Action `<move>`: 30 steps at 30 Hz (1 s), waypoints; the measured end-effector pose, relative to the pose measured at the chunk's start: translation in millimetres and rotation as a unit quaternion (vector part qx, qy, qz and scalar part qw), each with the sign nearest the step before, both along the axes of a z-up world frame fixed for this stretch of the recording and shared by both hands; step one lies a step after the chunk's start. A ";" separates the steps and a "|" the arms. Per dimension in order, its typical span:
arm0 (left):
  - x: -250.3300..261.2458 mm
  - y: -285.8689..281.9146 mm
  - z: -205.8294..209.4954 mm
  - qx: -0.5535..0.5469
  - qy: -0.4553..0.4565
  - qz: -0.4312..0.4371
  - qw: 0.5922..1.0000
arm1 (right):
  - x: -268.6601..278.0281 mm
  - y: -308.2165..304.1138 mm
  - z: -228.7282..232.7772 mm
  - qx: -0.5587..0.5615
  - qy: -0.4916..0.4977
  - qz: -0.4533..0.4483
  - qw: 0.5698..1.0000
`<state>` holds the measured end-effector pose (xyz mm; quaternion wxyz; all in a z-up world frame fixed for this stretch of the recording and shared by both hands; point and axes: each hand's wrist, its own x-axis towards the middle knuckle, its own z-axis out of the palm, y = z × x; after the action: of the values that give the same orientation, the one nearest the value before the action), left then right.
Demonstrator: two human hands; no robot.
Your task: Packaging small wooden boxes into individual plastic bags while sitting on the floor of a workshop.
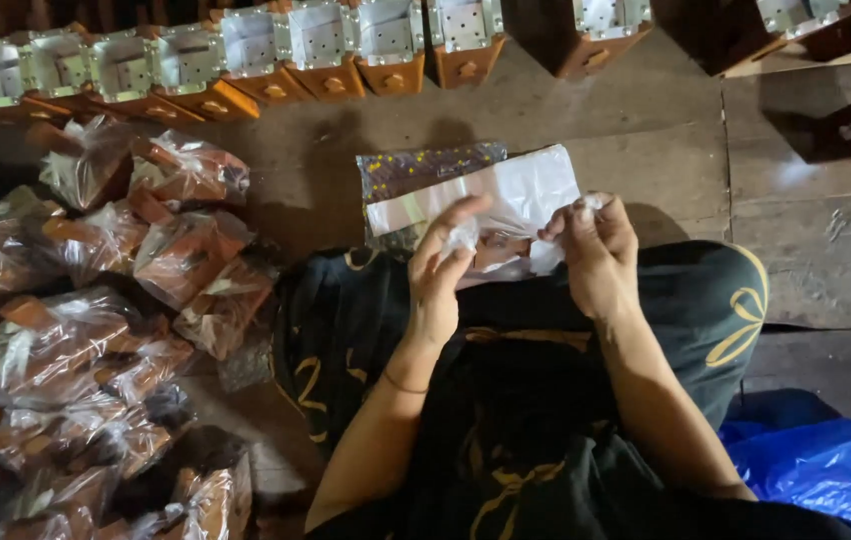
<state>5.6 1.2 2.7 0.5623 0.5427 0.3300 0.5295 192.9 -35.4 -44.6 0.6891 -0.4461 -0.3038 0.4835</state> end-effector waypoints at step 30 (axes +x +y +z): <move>4.6 37.2 -60.4 -0.032 0.253 -0.038 0.966 | -16.2 61.6 -25.8 -0.060 -0.176 0.231 0.955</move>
<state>10.3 38.5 -57.7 0.4971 0.6531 0.4575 0.3421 176.6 26.2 -70.5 0.4664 -0.4822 -0.4853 0.5607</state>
